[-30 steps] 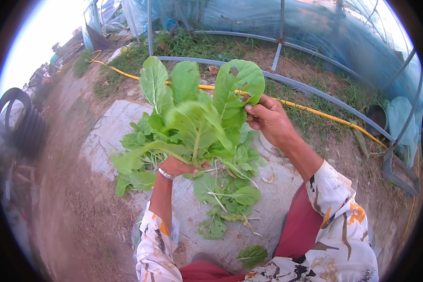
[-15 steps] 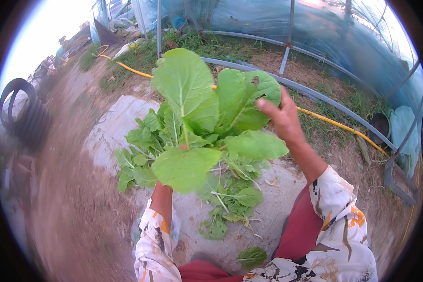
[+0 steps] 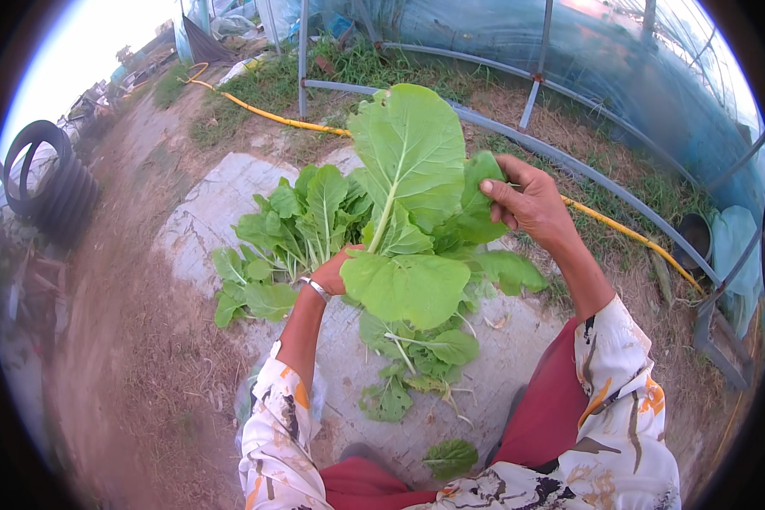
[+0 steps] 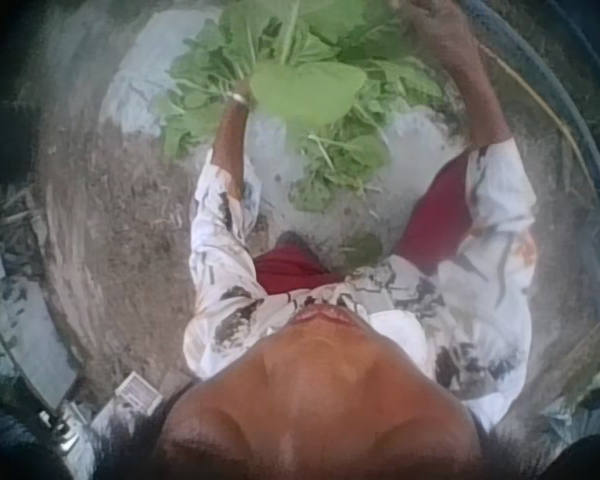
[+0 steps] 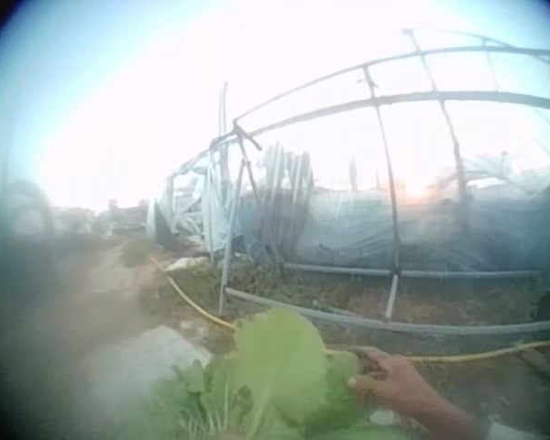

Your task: The person picks up bunches of leafy green vegetables from the ground, removes yellowed or damaged leaves by hand, and places the cleaned bunches into a plastic bag.

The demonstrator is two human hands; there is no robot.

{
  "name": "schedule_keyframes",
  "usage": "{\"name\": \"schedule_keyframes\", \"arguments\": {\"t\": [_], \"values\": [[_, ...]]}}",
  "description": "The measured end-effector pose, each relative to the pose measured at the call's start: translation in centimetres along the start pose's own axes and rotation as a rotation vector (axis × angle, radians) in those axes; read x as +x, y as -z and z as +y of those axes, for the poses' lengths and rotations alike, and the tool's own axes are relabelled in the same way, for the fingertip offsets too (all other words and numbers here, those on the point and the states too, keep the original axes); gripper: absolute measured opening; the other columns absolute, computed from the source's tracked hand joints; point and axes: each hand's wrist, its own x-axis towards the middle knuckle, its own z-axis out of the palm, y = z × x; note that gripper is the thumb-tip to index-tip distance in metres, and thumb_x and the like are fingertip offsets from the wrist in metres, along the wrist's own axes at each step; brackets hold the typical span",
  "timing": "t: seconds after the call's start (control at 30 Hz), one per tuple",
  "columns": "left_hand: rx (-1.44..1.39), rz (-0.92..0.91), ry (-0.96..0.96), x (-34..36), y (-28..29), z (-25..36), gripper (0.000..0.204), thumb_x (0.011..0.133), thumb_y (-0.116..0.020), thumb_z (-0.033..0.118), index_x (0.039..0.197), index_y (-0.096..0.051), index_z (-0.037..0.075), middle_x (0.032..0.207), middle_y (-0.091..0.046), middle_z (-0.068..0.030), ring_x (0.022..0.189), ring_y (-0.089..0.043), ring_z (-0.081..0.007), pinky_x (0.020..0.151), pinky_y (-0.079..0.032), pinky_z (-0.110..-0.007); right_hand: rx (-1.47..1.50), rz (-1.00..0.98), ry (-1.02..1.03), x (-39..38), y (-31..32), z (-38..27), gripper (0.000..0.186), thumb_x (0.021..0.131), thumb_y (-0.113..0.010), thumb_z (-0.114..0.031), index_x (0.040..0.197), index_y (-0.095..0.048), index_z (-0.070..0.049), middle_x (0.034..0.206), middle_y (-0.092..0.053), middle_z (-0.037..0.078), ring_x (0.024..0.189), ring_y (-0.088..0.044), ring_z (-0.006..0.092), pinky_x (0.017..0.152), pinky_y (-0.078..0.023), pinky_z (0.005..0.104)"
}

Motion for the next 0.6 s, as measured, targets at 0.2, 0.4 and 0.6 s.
{"name": "schedule_keyframes", "arguments": {"t": [0.2,0.4,0.6], "values": [[0.364,-0.073,0.332,2.4,-1.6,4.0,0.029,0.079,-0.068,0.011,0.106,-0.061,0.004,0.087,-0.062,-0.0094,0.085,-0.059,-0.0214,0.081,-0.048,-0.034,-0.531,0.158,0.424,1.8,2.6,3.4,0.016,0.09,-0.061,-0.017,0.097,-0.067,-0.004,0.073,-0.058,0.001,0.053,-0.05,0.0069,0.048,-0.04,0.0235],[0.706,-0.004,0.366,0.8,0.5,4.5,0.052,0.069,-0.068,0.005,0.119,-0.054,0.007,0.091,-0.061,-0.0166,0.085,-0.06,-0.0303,0.079,-0.049,-0.037,-0.216,-0.023,0.033,-0.6,5.5,-0.7,0.023,0.089,-0.064,-0.021,0.1,-0.066,-0.001,0.073,-0.062,0.004,0.059,-0.056,0.0098,0.054,-0.046,0.0267],[1.014,-0.049,0.339,1.9,0.4,6.7,0.058,0.068,-0.06,-0.003,0.124,-0.052,0.009,0.111,-0.058,-0.0176,0.104,-0.055,-0.0372,0.089,-0.045,-0.042,-0.669,-0.332,0.487,-2.7,-0.6,-0.2,0.033,0.084,-0.067,-0.029,0.111,-0.065,-0.009,0.094,-0.067,0.009,0.081,-0.066,0.0241,0.07,-0.052,0.0345]]}}
